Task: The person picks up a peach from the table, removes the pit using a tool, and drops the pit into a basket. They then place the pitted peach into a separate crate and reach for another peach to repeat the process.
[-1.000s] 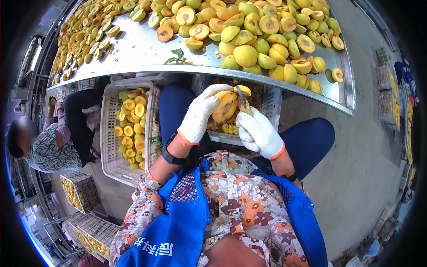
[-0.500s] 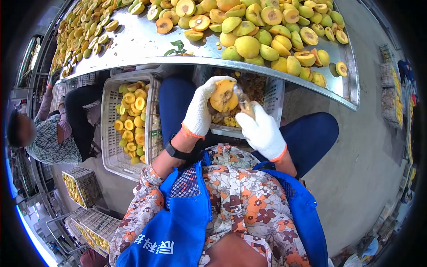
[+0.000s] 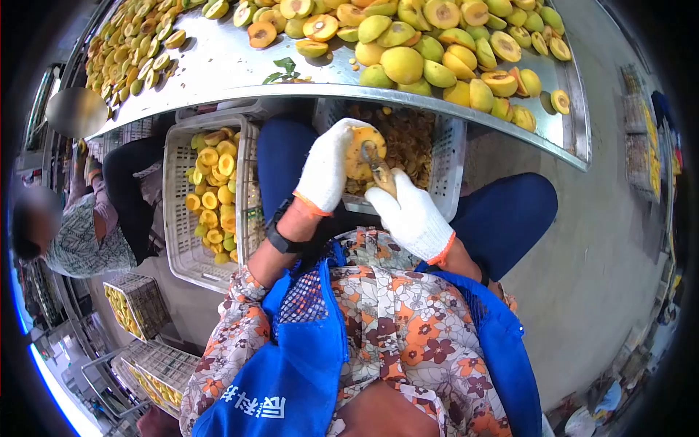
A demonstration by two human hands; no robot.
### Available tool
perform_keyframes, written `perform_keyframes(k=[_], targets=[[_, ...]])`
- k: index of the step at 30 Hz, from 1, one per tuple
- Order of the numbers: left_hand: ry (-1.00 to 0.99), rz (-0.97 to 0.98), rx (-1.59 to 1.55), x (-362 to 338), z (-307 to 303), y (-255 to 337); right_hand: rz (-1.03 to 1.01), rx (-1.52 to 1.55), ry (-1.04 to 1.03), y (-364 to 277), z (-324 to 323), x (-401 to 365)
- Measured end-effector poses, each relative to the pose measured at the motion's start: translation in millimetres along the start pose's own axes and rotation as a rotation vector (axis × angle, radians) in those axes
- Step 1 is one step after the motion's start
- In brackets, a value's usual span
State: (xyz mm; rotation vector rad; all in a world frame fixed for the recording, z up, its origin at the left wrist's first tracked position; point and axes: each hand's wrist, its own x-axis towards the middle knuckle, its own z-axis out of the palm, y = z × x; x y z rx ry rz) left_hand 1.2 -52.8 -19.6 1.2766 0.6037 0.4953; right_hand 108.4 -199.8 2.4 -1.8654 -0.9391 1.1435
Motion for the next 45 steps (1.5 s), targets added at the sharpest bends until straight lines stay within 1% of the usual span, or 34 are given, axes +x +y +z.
perform_keyframes(k=[1, 3, 4, 5, 7, 8, 9, 11, 12, 14, 15, 17, 19, 20, 21, 23, 25, 27, 29, 30, 32, 33, 35, 36, 37, 38, 40, 41, 42, 43, 45], targets=[[-0.065, -0.024, 0.026, 1.9, -6.4, 2.5, 0.011, 0.004, 0.011, 1.5, 0.9, 0.0], [-0.051, -0.169, 0.042, 0.4, -8.1, 13.6, -0.005, 0.086, -0.049, 5.3, 1.8, 0.4], [-0.031, -0.195, -0.091, -2.3, -4.6, 16.0, -0.005, 0.075, -0.038, 1.5, -1.1, 0.6], [-0.038, -0.201, -0.089, -3.4, 2.1, 20.2, 0.0, 0.08, -0.033, 4.2, 0.2, 3.4], [0.122, 0.186, 0.275, -5.4, 17.8, 26.7, -0.016, 0.205, 0.021, 8.0, 5.1, 8.3], [0.117, 0.184, 0.293, -6.7, 19.1, 21.3, -0.088, 0.176, 0.069, 6.9, 5.0, 5.9], [0.161, 0.227, 0.262, -4.1, 20.2, 12.8, -0.09, 0.174, 0.067, 11.8, 4.8, 5.6], [0.21, 0.176, 0.249, -4.4, 22.2, 3.9, -0.676, -0.291, 0.193, 25.3, 7.0, 6.4], [0.216, 0.177, 0.25, -2.7, 22.7, 4.8, -0.681, -0.29, 0.188, 20.1, 5.6, 4.8], [0.209, 0.072, 0.324, -1.0, 24.0, 7.4, 0.087, 0.697, -0.177, 2.5, -1.0, -3.8], [0.212, 0.073, 0.326, -0.7, 25.3, 7.8, 0.085, 0.698, -0.182, -1.6, -3.5, -5.4], [0.232, 0.112, 0.411, 0.4, 29.4, 9.2, 0.257, 0.995, -0.324, -5.1, -9.8, -7.2], [0.28, 0.15, 0.48, -1.5, 37.5, 13.7, 0.249, 1.042, -0.343, -2.3, -10.4, -8.6], [0.26, 0.134, 0.463, 0.6, 37.0, 10.2, 0.25, 1.092, -0.359, -2.0, -8.1, -9.0], [0.246, 0.121, 0.445, 3.7, 34.7, 4.2, 0.294, 1.123, -0.316, -9.3, -8.5, -9.5], [0.224, 0.146, 0.346, 5.2, 32.4, -5.5, 0.334, 1.116, -0.376, -7.6, -15.2, -10.9], [0.21, 0.142, 0.301, 1.1, 36.5, 5.3, 0.315, 1.256, -0.561, 4.9, -18.0, -9.1], [0.224, 0.166, 0.29, 3.7, 37.3, 1.3, 0.344, 1.237, -0.469, 2.5, -16.2, -11.9], [0.212, 0.145, 0.291, 1.8, 35.9, 3.7, 0.342, 1.301, -0.552, 7.2, -17.5, -8.3], [0.213, 0.177, 0.235, 3.2, 35.6, -2.0, 0.348, 1.353, -0.619, 7.4, -19.1, -7.3], [0.215, 0.25, 0.149, 7.4, 34.3, -18.9, 0.337, 1.389, -0.672, 9.8, -19.4, -5.5], [0.189, 0.226, 0.118, 6.8, 33.2, -17.3, 0.326, 1.435, -0.701, 11.3, -18.6, -4.4], [0.153, 0.219, 0.087, 12.1, 30.1, -19.5, 0.323, 1.432, -0.694, 9.9, -15.6, -2.9], [0.154, 0.219, 0.083, 16.2, 29.1, -22.7, 0.334, 1.312, -0.565, 5.3, -13.5, -3.3], [0.123, 0.13, -0.012, 21.3, 27.2, -25.3, 0.341, 1.191, -0.438, 1.1, -11.4, -2.4], [0.09, 0.039, -0.11, 23.8, 27.1, -28.7, 0.343, 1.188, -0.435, -1.5, -9.9, -2.5], [0.108, 0.07, -0.072, 18.4, 25.5, -22.4, 0.381, 1.205, -0.453, -4.8, -11.2, -0.9], [0.127, 0.096, -0.034, 14.8, 24.3, -20.3, 0.342, 1.256, -0.571, 1.9, -12.9, 1.7], [0.112, 0.078, -0.046, 12.2, 21.7, -19.8, 0.341, 1.288, -0.621, 3.0, -14.2, 2.5], [0.135, 0.187, 0.03, 14.8, 20.2, -24.1, 0.336, 1.321, -0.665, 2.7, -14.7, 3.9], [0.095, 0.204, -0.062, 19.1, 15.7, -28.2, 0.309, 1.332, -0.682, 3.7, -12.7, 7.0]])
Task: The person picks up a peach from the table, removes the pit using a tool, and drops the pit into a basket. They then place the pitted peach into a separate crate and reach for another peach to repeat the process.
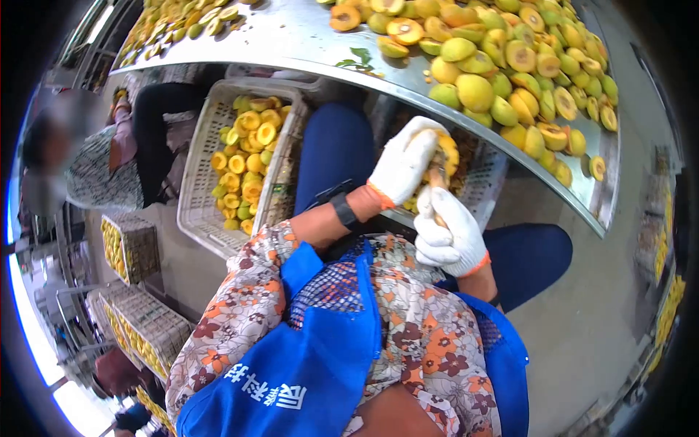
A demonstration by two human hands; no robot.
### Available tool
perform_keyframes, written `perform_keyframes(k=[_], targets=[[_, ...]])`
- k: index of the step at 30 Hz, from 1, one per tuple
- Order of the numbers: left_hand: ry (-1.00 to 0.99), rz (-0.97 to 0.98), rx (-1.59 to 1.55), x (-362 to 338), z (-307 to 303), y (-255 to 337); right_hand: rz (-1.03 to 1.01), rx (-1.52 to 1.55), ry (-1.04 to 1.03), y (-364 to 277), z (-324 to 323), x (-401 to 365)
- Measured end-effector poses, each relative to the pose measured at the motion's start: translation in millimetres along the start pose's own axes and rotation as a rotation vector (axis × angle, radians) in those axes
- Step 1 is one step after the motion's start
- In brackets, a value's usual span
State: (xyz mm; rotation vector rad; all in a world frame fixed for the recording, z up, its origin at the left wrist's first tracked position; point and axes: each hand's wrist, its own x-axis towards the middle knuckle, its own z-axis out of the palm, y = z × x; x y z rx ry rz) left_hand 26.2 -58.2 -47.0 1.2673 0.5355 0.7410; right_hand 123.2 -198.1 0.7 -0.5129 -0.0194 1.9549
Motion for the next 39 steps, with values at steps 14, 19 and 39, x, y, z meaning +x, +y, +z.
perform_keyframes(k=[14, 19, 39], targets=[[0.02, -0.143, 0.042, 11.8, -10.9, 0.3, -0.04, -0.098, 0.156, -5.4, 7.9, 11.1], [0.038, 0.054, 0.405, 10.2, -6.4, 14.1, 0.021, 0.055, 0.017, -5.3, -3.5, 11.0], [0.611, -0.194, -0.073, -10.6, -35.5, 58.4, -0.009, -0.05, -0.171, -10.9, 6.9, 4.0]])
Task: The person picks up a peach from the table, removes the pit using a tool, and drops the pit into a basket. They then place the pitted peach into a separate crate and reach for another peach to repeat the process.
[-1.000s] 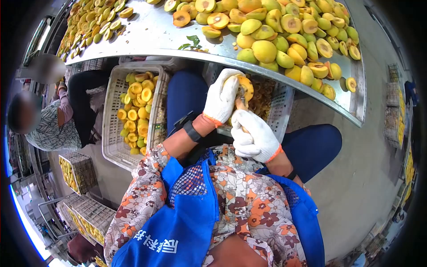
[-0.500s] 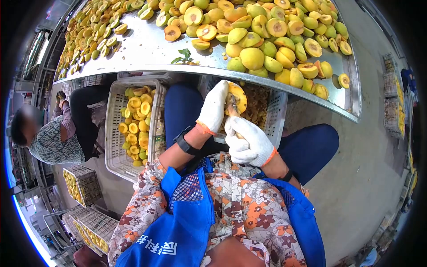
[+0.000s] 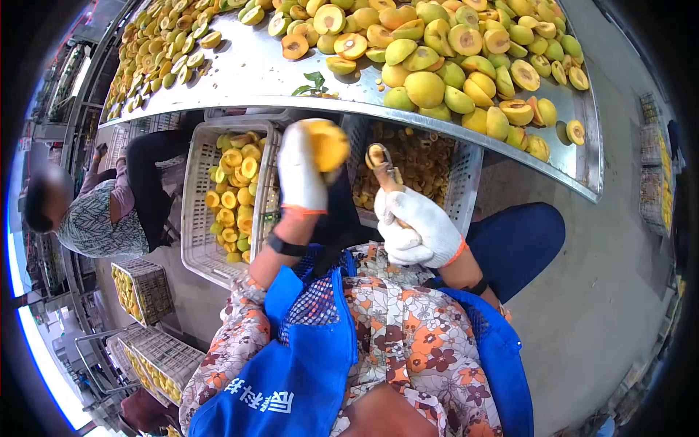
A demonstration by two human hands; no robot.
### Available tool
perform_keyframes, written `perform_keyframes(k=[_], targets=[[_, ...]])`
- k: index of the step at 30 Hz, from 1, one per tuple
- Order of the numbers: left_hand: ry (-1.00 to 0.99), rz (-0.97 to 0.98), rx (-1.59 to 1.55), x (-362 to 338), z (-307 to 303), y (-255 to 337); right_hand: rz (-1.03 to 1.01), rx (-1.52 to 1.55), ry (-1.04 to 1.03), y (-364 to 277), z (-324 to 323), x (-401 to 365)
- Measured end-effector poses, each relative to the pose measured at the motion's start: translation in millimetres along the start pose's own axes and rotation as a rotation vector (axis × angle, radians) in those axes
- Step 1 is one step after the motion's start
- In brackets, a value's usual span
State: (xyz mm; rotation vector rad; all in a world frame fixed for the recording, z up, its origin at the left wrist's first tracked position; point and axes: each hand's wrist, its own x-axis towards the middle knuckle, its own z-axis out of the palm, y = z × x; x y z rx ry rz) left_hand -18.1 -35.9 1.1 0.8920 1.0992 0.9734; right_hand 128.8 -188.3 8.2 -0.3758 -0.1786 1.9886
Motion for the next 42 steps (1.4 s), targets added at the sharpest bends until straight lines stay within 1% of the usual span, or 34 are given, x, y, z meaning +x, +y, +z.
perform_keyframes(k=[1, 2, 3, 4, 5, 7, 9, 10, 12, 13, 14, 15, 17, 18, 20, 21, 23, 24, 25, 27, 28, 29, 30, 31, 32, 33, 34, 35, 37, 39, 41, 42], targets=[[0.053, 0.143, 0.037, 16.1, -23.6, -1.0, -0.003, 0.0, -0.004, -1.6, 1.1, -3.7], [0.08, 0.303, 0.141, 42.8, -63.1, -5.0, -0.05, -0.102, 0.181, -3.0, 4.7, -8.2], [0.08, 0.66, 0.562, 61.5, -97.1, 7.3, -0.095, -0.201, 0.369, -2.6, 6.6, -13.8], [0.196, 0.552, 0.855, 64.0, -114.9, 22.6, -0.125, -0.197, 0.402, -1.5, -1.3, -18.3], [0.217, 0.739, 1.514, 64.5, -122.6, 44.0, -0.13, -0.222, 0.467, -2.2, -3.3, -22.3], [0.393, 1.167, 1.821, 72.9, -120.7, 55.8, -0.123, -0.219, 0.486, -1.9, -9.0, -23.8], [0.244, 1.226, 1.48, 89.9, -92.8, 59.3, -0.139, -0.273, 0.455, 0.5, -11.1, -16.3], [0.224, 1.157, 1.45, 95.7, -67.4, 58.3, -0.151, -0.323, 0.432, 2.6, -10.5, -13.7], [0.093, 0.979, 1.29, 112.0, -18.1, 46.2, -0.141, -0.356, 0.431, 4.4, -7.1, -9.9], [0.052, 0.973, 1.327, 128.6, 1.6, 37.3, -0.13, -0.379, 0.434, 4.6, -4.4, -8.6], [-0.027, 0.908, 1.28, 141.1, 20.5, 30.5, -0.116, -0.379, 0.458, 4.9, -1.2, -8.1], [-0.049, 0.858, 1.401, 152.3, 35.3, 24.9, -0.121, -0.389, 0.472, 5.4, 0.8, -7.8], [-0.09, 0.727, 1.524, 184.0, 54.5, 8.5, -0.111, -0.444, 0.458, 5.7, -2.1, -13.7], [-0.093, 0.733, 1.519, 185.7, 58.2, 10.7, -0.117, -0.447, 0.461, 4.0, -2.7, -14.4], [-0.22, 0.661, 1.449, 186.3, 59.2, 12.8, -0.15, -0.461, 0.501, 5.0, -3.9, -16.6], [-0.224, 0.659, 1.451, 182.8, 53.8, 11.5, -0.15, -0.457, 0.503, 5.7, -4.6, -16.9], [-0.153, 1.018, 1.208, 163.8, 37.4, 7.8, -0.22, -0.558, 0.516, 2.1, -6.0, -14.0], [-0.214, 0.792, 1.037, 141.6, 32.5, 14.1, -0.221, -0.586, 0.539, -0.8, -5.7, -12.4], [-0.215, 0.784, 1.039, 122.3, 27.5, 16.8, -0.216, -0.582, 0.542, -4.2, -3.6, -9.4], [-0.373, 0.586, 0.494, 85.7, 18.7, 20.9, -0.363, -1.096, 0.638, -10.2, 8.8, 0.3], [-0.403, 0.508, 0.404, 63.0, 18.6, 27.4, -0.39, -1.263, 0.693, -15.7, 26.0, 3.9], [-0.43, 0.428, 0.313, 41.9, 20.0, 32.4, -0.448, -1.335, 0.695, -15.6, 25.5, 10.9], [-0.469, 0.364, 0.224, 29.3, 20.4, 33.2, -0.442, -1.373, 0.705, -17.8, 29.6, 15.7], [-0.493, 0.4, 0.198, 20.8, 21.4, 29.7, -0.435, -1.411, 0.716, -17.9, 34.0, 18.4], [-0.496, 0.361, 0.11, 11.9, 23.5, 29.1, -0.428, -1.408, 0.718, -13.1, 33.4, 21.2], [-0.497, 0.326, 0.022, 5.8, 27.1, 28.3, -0.478, -1.445, 0.723, -8.6, 30.5, 25.4], [-0.437, 0.256, -0.1, 1.4, 31.7, 22.9, -0.526, -1.482, 0.726, -4.4, 27.0, 28.0], [-0.429, 0.213, -0.198, 2.6, 33.8, 17.2, -0.518, -1.481, 0.725, -0.4, 23.3, 29.0], [-0.426, 0.084, -0.294, 9.4, 35.5, 3.7, -0.532, -1.578, 0.7, 5.5, 16.8, 30.1], [-0.45, 0.041, -0.334, 2.9, 38.7, 2.8, -0.512, -1.597, 0.698, 5.6, 12.1, 30.6], [-0.471, 0.0, -0.374, -4.3, 42.5, 6.3, -0.568, -1.652, 0.735, 8.2, 8.6, 31.4], [-0.493, -0.044, -0.456, -6.3, 43.0, 7.2, -0.565, -1.653, 0.735, 9.0, 8.0, 31.3]])
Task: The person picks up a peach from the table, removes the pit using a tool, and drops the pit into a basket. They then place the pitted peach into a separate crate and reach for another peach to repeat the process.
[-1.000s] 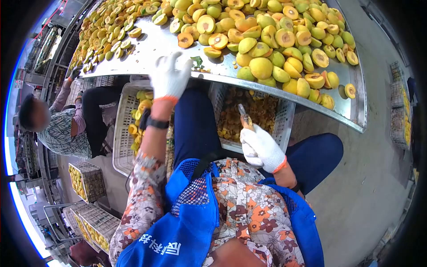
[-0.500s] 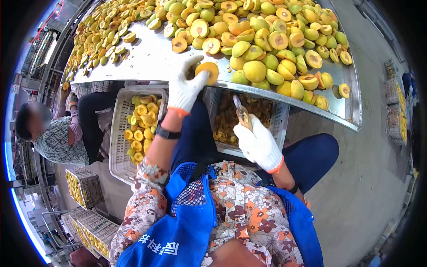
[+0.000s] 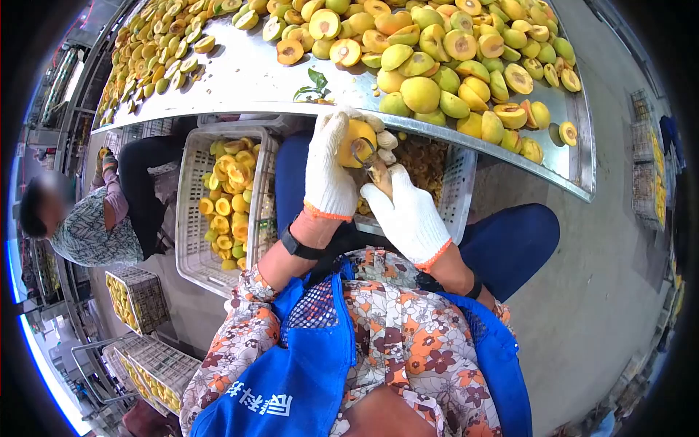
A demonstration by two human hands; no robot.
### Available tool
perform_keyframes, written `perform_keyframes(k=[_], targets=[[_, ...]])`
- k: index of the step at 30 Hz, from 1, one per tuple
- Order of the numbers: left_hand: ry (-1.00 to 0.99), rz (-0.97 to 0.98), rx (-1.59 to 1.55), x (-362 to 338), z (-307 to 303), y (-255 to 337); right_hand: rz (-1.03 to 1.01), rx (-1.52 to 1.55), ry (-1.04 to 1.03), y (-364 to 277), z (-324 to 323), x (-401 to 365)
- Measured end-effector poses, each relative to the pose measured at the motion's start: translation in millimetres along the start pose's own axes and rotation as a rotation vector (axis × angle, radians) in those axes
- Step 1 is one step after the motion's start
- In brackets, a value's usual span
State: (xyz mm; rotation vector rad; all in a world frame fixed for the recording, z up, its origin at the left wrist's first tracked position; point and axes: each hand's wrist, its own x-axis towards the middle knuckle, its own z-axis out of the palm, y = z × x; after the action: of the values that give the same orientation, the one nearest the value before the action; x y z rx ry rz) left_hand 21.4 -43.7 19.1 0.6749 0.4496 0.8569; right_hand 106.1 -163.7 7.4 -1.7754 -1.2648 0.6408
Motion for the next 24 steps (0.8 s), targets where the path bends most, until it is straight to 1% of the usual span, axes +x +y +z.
perform_keyframes(k=[1, 2, 4, 5, 6, 7, 8, 9, 11, 12, 14, 15, 17, 18, 20, 21, 22, 23, 24], targets=[[-0.015, -0.026, -0.089, -1.1, 0.8, -0.4, 0.005, -0.002, -0.006, 0.6, 0.0, -0.6], [-0.012, -0.024, -0.088, -1.6, 0.9, -1.1, 0.01, -0.002, -0.011, 0.9, 0.3, -1.0], [-0.015, 0.032, 0.008, -1.8, 1.8, -2.8, 0.018, 0.003, -0.017, 0.3, 1.5, -1.9], [-0.015, 0.031, 0.009, -2.8, 3.1, -4.0, 0.027, 0.007, -0.021, 0.3, 1.7, -2.5], [0.014, 0.058, 0.111, -4.8, 4.9, -5.2, 0.029, 0.008, -0.02, 3.4, 2.4, -3.6], [0.044, 0.084, 0.212, -6.6, 5.9, -6.4, -0.031, -0.043, -0.044, 9.1, 3.8, -6.1], [0.043, 0.078, 0.214, -7.4, 5.9, -7.3, -0.089, -0.095, -0.068, 12.8, 5.3, -8.5], [0.053, 0.082, 0.248, -7.5, 6.1, -8.1, -0.085, -0.095, -0.067, 14.0, 5.9, -10.0], [0.064, 0.087, 0.283, -6.5, 5.3, -8.5, -0.045, -0.032, -0.098, 15.2, 7.3, -11.5], [0.052, 0.054, 0.261, -5.8, 3.7, -7.9, -0.042, -0.032, -0.099, 11.6, 6.1, -11.8], [0.042, 0.021, 0.24, -5.8, 3.1, -7.8, 0.119, 0.207, -0.101, 0.2, 0.4, -10.3], [0.044, 0.032, 0.276, -6.4, 4.0, -7.8, 0.121, 0.21, -0.102, -1.1, -1.0, -10.2], [0.048, 0.043, 0.313, -7.6, 6.6, -8.2, 0.22, 0.346, -0.197, -0.8, -4.0, -9.6], [0.062, 0.076, 0.377, -9.3, 7.9, -8.5, 0.222, 0.35, -0.199, 3.9, -1.8, -11.7], [0.074, 0.108, 0.442, -8.2, 7.8, -8.1, -0.027, 0.153, -0.17, 16.5, 4.7, -15.6], [0.073, 0.053, 0.43, -6.1, 6.1, -7.4, -0.024, 0.155, -0.169, 13.2, 2.6, -14.9], [0.073, -0.004, 0.418, -5.5, 5.1, -7.5, 0.107, 0.229, -0.198, 6.2, -1.4, -13.3], [0.074, -0.006, 0.419, -7.1, 6.3, -7.4, 0.236, 0.304, -0.228, 2.4, -3.4, -12.0], [0.067, 0.025, 0.437, -8.4, 9.1, -6.7, 0.234, 0.304, -0.227, 5.3, -5.0, -11.2]])
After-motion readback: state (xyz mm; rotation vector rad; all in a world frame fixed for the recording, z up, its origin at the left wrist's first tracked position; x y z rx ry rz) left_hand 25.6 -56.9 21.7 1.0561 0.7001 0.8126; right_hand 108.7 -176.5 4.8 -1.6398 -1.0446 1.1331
